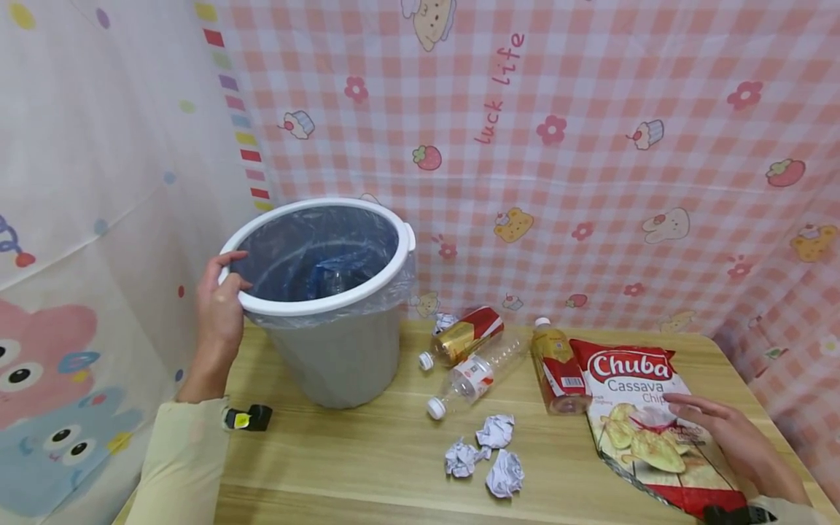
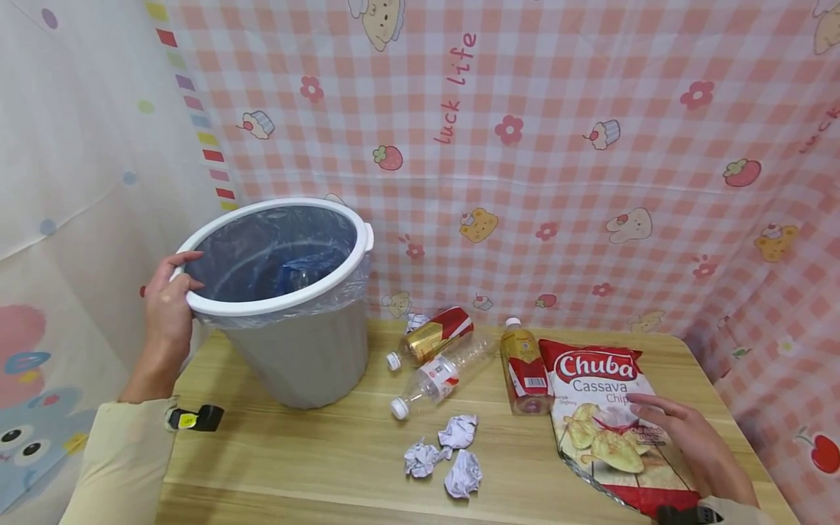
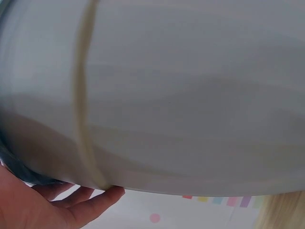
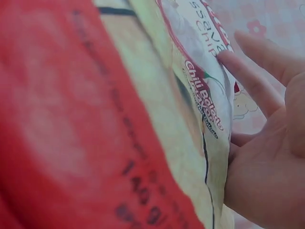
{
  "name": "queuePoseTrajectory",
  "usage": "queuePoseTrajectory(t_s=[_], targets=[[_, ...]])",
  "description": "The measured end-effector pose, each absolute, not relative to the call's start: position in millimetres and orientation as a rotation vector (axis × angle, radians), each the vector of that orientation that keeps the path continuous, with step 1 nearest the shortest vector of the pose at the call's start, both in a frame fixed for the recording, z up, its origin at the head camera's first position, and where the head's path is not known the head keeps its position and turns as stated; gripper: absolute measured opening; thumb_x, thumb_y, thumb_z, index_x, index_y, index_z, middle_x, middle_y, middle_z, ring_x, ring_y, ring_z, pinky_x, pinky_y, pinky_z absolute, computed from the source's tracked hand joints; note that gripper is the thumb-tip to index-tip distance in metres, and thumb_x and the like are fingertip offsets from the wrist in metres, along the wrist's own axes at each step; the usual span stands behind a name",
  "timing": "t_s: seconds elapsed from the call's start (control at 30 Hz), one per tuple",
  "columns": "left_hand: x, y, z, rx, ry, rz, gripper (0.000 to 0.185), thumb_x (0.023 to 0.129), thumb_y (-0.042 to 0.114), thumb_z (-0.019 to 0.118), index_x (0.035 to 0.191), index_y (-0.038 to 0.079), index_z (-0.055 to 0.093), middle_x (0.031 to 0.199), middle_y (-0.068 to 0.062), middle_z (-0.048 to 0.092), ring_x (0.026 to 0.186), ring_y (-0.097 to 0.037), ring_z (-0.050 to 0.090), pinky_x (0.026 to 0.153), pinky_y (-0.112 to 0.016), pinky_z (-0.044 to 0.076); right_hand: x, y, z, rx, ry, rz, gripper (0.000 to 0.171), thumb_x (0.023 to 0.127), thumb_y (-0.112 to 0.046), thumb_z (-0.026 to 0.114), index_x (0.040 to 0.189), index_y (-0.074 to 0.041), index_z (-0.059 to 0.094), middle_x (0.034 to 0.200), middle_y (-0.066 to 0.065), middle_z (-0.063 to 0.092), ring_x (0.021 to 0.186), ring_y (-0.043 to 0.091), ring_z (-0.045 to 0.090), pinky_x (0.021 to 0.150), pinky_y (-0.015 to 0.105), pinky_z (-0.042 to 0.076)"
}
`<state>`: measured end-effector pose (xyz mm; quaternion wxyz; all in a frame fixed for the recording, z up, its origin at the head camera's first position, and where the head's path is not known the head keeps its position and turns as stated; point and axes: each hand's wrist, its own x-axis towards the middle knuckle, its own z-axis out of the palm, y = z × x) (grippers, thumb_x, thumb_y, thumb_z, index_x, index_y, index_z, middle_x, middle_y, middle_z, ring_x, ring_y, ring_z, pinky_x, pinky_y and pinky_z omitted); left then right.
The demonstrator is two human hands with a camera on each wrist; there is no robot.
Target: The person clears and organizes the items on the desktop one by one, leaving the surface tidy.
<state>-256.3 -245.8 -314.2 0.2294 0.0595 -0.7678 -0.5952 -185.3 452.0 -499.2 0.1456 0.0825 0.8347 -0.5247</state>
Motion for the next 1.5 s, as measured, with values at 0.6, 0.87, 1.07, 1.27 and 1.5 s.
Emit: queuePoseTrajectory(t_s=[0.6,0.87,1.07,1.27,1.5], targets=[[-257,-247,-316,0.173,-2.123,-1.62,0.047,0.095,0.012,0.033,0.139,0.008,0.048,0.157,0.0,0.034,0.136,-0.026,0.037,0.114,-0.047,0.033,-193,458,-498,0.338,2.181,-1.583,0.032,0.096,-0.029,0.063,0.111,-0.057,0.065,0.148,0.032,0.03,0.096,0.021,0.066,0.082,0.038,0.056],[-255,-246,-316,0.155,-2.118,-1.624,0.046,0.095,0.013,0.033,0.139,0.008,0.048,0.157,-0.001,0.034,0.134,-0.027,0.037,0.114,-0.048,0.033,-191,460,-502,0.245,2.095,-1.683,0.034,0.1,-0.028,0.058,0.116,-0.058,0.062,0.126,-0.004,0.058,0.094,0.028,0.07,0.083,0.045,0.057],[-255,-247,-316,0.155,-2.113,-1.621,0.047,0.095,0.012,0.033,0.138,0.007,0.048,0.157,-0.002,0.034,0.135,-0.027,0.036,0.115,-0.049,0.031,-193,456,-506,0.307,2.124,-1.697,0.031,0.098,-0.03,0.06,0.116,-0.056,0.065,0.128,-0.007,0.053,0.094,0.023,0.069,0.083,0.042,0.057],[-255,-246,-316,0.147,-2.11,-1.625,0.046,0.095,0.012,0.033,0.138,0.006,0.048,0.157,-0.002,0.033,0.137,-0.026,0.035,0.116,-0.049,0.029,-190,452,-505,0.366,2.166,-1.741,0.03,0.096,-0.03,0.065,0.114,-0.055,0.067,0.109,-0.023,0.056,0.091,0.019,0.069,0.081,0.039,0.057],[-257,-246,-316,0.152,-2.083,-1.571,0.046,0.091,0.008,0.036,0.133,0.003,0.052,0.154,-0.005,0.039,0.138,-0.021,0.035,0.116,-0.042,0.026,-192,450,-503,0.419,2.087,-1.767,0.028,0.095,-0.032,0.065,0.112,-0.054,0.068,0.113,-0.015,0.06,0.093,0.022,0.069,0.083,0.043,0.057]])
